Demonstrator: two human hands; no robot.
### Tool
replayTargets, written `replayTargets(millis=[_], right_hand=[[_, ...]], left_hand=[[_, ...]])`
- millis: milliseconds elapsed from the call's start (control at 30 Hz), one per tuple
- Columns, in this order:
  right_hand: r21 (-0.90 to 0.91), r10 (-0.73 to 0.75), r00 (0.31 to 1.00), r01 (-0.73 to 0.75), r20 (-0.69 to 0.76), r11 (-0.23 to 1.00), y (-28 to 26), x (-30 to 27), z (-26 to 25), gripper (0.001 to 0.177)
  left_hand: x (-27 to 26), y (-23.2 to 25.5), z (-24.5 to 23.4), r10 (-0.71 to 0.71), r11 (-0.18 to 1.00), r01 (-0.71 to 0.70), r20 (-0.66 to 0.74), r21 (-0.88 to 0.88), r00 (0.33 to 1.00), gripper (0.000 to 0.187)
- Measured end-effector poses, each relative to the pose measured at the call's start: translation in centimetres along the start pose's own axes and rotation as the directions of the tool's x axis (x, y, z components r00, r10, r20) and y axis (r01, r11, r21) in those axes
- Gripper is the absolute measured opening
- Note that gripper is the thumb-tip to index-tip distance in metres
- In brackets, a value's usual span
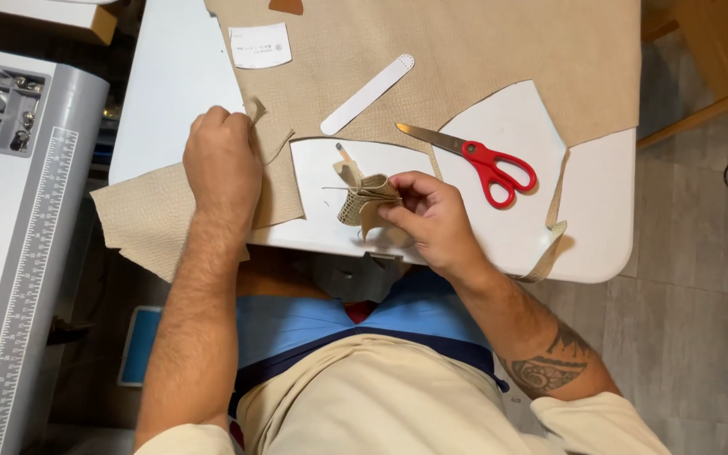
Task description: Trimming leather scraps with scissors, arranging pieces on a table, and rolling up a large sheet of leather.
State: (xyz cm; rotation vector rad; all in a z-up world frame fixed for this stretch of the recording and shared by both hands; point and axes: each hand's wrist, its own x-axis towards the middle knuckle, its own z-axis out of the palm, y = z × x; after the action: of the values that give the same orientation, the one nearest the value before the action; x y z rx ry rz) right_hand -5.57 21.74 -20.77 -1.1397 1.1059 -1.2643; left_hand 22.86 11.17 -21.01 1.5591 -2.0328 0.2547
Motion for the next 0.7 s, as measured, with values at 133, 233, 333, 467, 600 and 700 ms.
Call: replayTargets(millis=[133, 233, 333, 467, 600, 700], right_hand=[[-0.001, -0.177, 0.978, 0.179, 0.114, 0.984, -4.2, -0.1, 2.3, 0.014], [0.06, -0.224, 0.97, 0.219, 0.094, 0.974, -4.6, 1.1, 3.2, 0.015], [-0.001, -0.195, 0.981, 0.195, -0.022, 0.981, -1.9, 1.9, 3.5, 0.023], [-0.072, -0.279, 0.957, 0.274, -0.082, 0.959, -2.8, 1.8, 5.1, 0.02], [-0.135, -0.366, 0.925, 0.352, -0.103, 0.926, -2.4, 1.7, 5.5, 0.035], [-0.243, -0.433, 0.9, 0.407, -0.059, 0.88, -2.8, 1.8, 4.7, 0.046]], left_hand=[[-0.3, 5.2, -3.9, 0.028, 0.832, -0.079, -0.101, -0.549, 0.994, 0.011], [-1.8, 11.3, -6.8, -0.006, 0.593, -0.066, -0.087, -0.802, 0.996, 0.025], [-3.0, 12.6, -6.8, -0.122, 0.527, 0.006, -0.068, -0.85, 0.99, 0.026], [-4.1, 12.2, -7.4, -0.153, 0.373, 0.031, -0.029, -0.927, 0.988, 0.026], [-3.6, 10.9, -6.4, -0.179, 0.282, 0.078, 0.027, -0.956, 0.983, 0.016], [-1.3, 9.4, -5.6, -0.192, 0.17, 0.157, 0.124, -0.973, 0.974, 0.006]])
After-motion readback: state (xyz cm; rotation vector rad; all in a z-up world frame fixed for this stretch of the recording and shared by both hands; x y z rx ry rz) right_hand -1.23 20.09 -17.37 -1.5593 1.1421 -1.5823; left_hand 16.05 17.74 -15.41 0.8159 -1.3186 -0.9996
